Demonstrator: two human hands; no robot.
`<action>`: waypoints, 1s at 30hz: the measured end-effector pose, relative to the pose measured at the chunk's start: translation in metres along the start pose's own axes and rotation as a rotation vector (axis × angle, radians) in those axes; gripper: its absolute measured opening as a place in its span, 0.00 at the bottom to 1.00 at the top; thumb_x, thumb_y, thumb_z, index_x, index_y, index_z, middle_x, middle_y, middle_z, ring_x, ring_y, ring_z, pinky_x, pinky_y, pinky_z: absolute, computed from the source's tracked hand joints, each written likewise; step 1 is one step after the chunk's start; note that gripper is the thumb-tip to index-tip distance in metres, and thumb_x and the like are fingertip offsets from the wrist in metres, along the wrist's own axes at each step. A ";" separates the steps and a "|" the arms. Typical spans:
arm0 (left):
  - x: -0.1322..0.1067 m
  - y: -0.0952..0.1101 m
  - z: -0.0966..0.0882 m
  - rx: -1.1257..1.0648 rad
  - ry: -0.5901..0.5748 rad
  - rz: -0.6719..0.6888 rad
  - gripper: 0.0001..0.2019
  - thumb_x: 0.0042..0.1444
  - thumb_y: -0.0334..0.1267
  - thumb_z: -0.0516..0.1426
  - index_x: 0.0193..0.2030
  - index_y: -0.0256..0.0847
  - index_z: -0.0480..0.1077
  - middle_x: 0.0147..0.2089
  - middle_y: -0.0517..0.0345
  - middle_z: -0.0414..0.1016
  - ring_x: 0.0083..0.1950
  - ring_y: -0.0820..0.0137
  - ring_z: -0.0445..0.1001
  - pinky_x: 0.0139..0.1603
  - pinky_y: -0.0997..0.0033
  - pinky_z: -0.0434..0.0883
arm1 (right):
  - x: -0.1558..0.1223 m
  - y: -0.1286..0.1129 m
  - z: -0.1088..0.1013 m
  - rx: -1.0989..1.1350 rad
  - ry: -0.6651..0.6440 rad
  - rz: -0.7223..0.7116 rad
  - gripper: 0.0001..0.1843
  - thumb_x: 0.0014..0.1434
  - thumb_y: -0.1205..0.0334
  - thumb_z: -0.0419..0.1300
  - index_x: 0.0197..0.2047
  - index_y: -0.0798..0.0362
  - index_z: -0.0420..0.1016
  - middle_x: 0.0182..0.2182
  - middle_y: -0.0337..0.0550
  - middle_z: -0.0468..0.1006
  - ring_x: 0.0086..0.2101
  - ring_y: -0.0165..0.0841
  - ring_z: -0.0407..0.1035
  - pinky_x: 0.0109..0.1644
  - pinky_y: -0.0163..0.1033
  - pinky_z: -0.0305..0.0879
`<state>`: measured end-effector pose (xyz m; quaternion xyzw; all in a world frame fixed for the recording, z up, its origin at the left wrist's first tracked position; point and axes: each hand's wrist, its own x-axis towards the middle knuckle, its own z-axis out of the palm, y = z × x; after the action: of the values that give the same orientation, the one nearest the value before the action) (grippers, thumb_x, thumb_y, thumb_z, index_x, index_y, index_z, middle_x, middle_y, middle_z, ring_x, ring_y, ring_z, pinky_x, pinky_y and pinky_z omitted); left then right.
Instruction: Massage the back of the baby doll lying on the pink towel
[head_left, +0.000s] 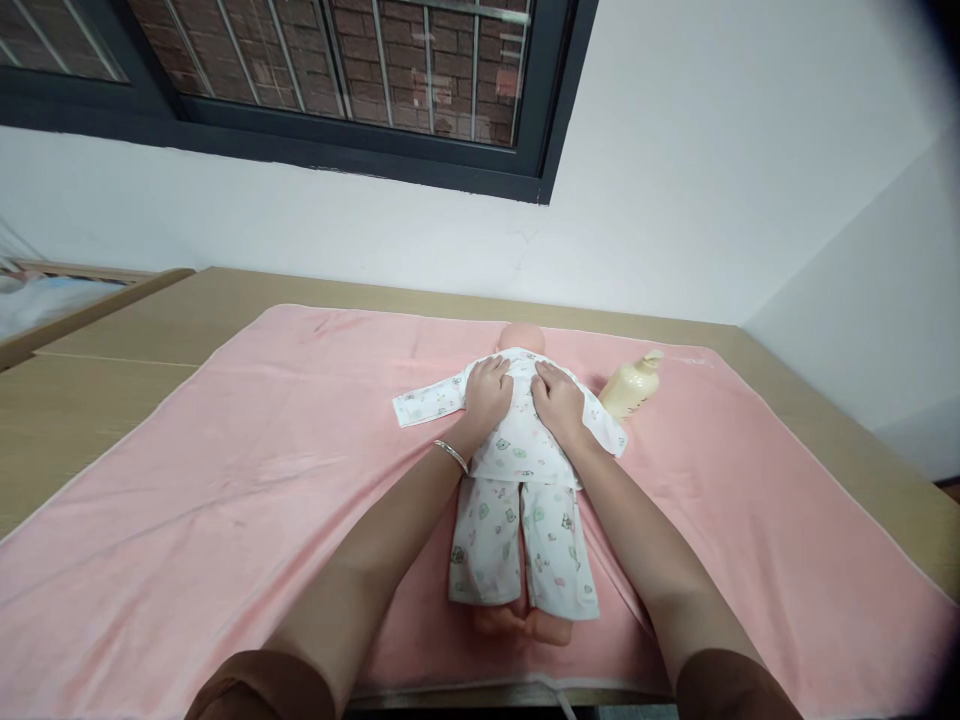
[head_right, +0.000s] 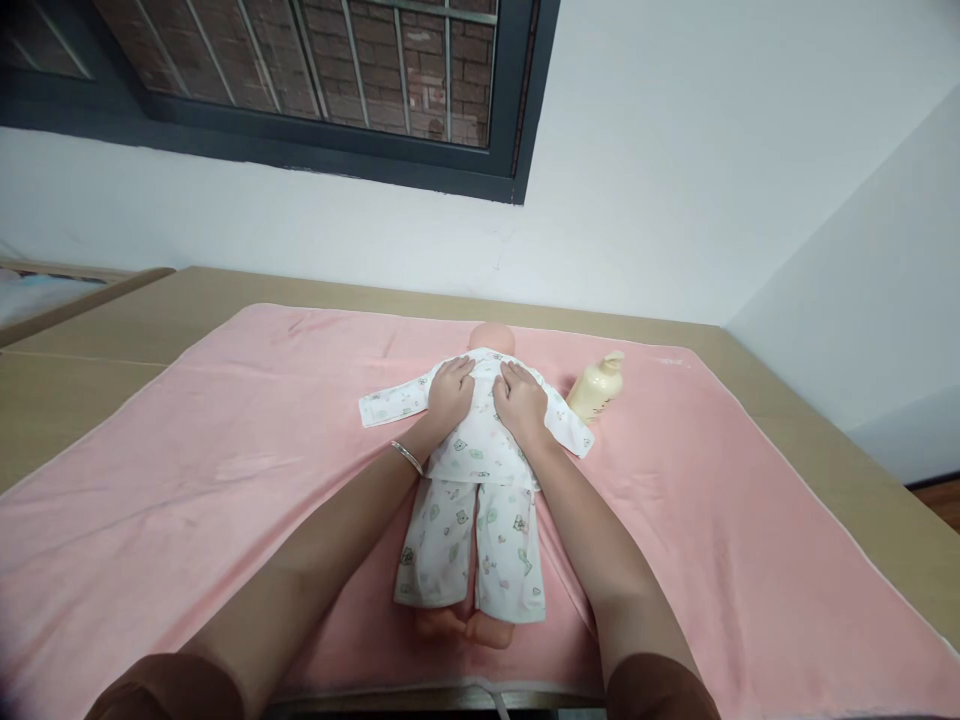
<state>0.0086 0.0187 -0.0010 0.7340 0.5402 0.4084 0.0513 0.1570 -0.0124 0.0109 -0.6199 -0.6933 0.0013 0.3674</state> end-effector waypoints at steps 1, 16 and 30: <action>0.000 0.000 0.000 -0.008 0.005 0.002 0.20 0.61 0.30 0.48 0.53 0.38 0.76 0.59 0.51 0.76 0.62 0.61 0.70 0.67 0.54 0.66 | 0.000 0.000 0.000 0.002 0.000 0.000 0.22 0.66 0.60 0.48 0.58 0.51 0.75 0.58 0.45 0.75 0.61 0.39 0.65 0.65 0.47 0.61; -0.001 -0.004 0.003 -0.040 0.025 0.002 0.20 0.65 0.32 0.44 0.54 0.36 0.74 0.58 0.49 0.76 0.62 0.63 0.70 0.67 0.57 0.65 | 0.008 0.008 0.007 -0.063 -0.075 -0.061 0.26 0.66 0.60 0.47 0.63 0.59 0.68 0.62 0.54 0.70 0.64 0.45 0.59 0.70 0.53 0.51; -0.001 -0.002 0.001 0.009 -0.011 0.117 0.19 0.66 0.33 0.46 0.56 0.40 0.73 0.59 0.51 0.75 0.63 0.61 0.70 0.68 0.52 0.63 | 0.011 0.009 0.004 -0.015 -0.097 -0.157 0.25 0.63 0.65 0.48 0.61 0.54 0.72 0.60 0.47 0.72 0.62 0.39 0.63 0.68 0.46 0.56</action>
<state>0.0074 0.0192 -0.0033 0.7667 0.4981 0.4043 0.0268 0.1634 0.0007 0.0090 -0.5657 -0.7568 -0.0026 0.3277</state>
